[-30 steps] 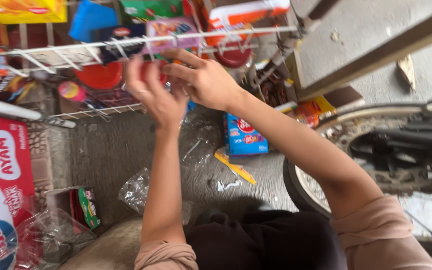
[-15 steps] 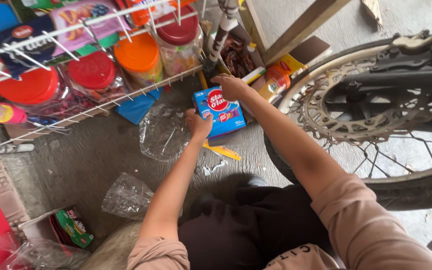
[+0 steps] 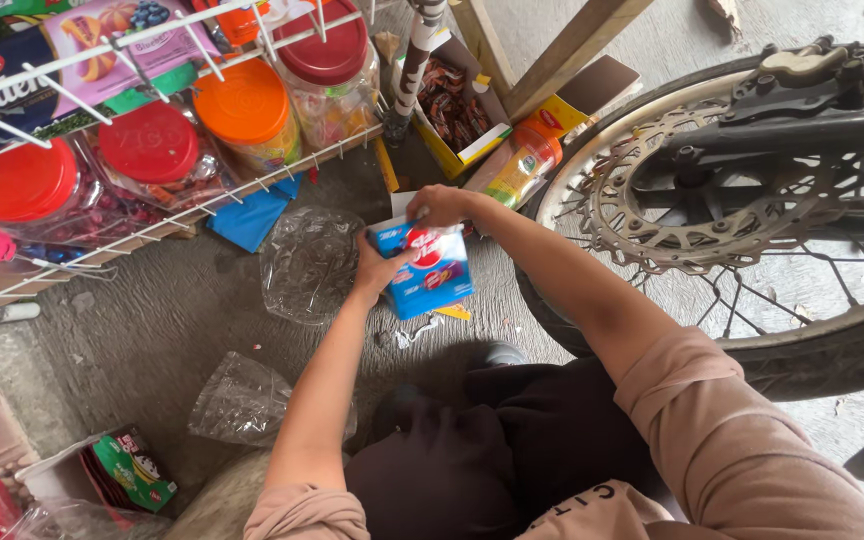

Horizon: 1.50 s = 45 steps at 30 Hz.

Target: The person organizes snack items on a wire rack in a small shop. They place a tin can on a shelf, then sit on the floor to open a box of snacks and arrange them on the lower shelf. They also move a plastic container and a blue bag, and place a green snack pack on the rack.

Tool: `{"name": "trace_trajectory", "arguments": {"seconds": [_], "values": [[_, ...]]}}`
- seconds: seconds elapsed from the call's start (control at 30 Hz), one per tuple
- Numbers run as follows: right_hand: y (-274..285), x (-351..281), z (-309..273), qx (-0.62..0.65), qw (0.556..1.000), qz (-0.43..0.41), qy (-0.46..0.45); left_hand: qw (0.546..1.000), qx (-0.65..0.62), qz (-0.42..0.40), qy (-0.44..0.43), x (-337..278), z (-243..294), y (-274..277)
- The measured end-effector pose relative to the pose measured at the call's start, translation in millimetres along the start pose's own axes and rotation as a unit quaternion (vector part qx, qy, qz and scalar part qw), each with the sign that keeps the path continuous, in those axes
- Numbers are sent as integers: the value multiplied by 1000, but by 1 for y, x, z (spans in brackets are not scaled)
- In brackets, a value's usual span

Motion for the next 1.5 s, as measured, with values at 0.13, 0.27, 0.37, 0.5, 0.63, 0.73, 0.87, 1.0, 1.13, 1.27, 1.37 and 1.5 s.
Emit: {"name": "trace_trajectory", "arguments": {"seconds": [0.13,0.27,0.37,0.5,0.63,0.73,0.87,1.0,1.13,1.27,1.37,1.5], "values": [[22,-14,-7,88,983,141,81,997,39,-42,-51,-1,17,13],[65,-55,5,29,890,418,-178,988,114,-88,48,10,16,40],[76,-69,4,-20,886,393,-245,965,171,-164,115,15,14,67],[64,-68,7,-79,910,316,-257,917,257,-230,199,10,7,89],[46,-58,16,-141,909,331,-212,904,308,-237,176,10,4,81],[44,-53,17,-160,899,367,-176,852,480,-188,89,22,13,71],[54,-56,14,-149,891,401,-153,837,515,-72,-171,33,30,54],[66,-65,-1,-159,896,389,-142,884,414,-60,-206,31,25,23],[62,-75,-22,-167,891,404,-123,896,394,-123,-164,17,11,0],[24,-72,-38,-217,913,344,-31,856,445,-187,-185,14,4,3],[-23,-53,-37,-291,943,157,-46,876,413,-158,-194,14,3,7],[-81,-45,-20,-287,952,66,-82,898,374,-124,-196,14,7,8]]}}
Point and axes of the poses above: each hand's wrist, its own x-axis towards the middle knuckle, its own y-axis out of the back of the hand, z = x × y, the point moved 3 cm from there along x, towards the middle knuckle, and after that the axes turned 12 degrees about -y, right-handed, at the moved point
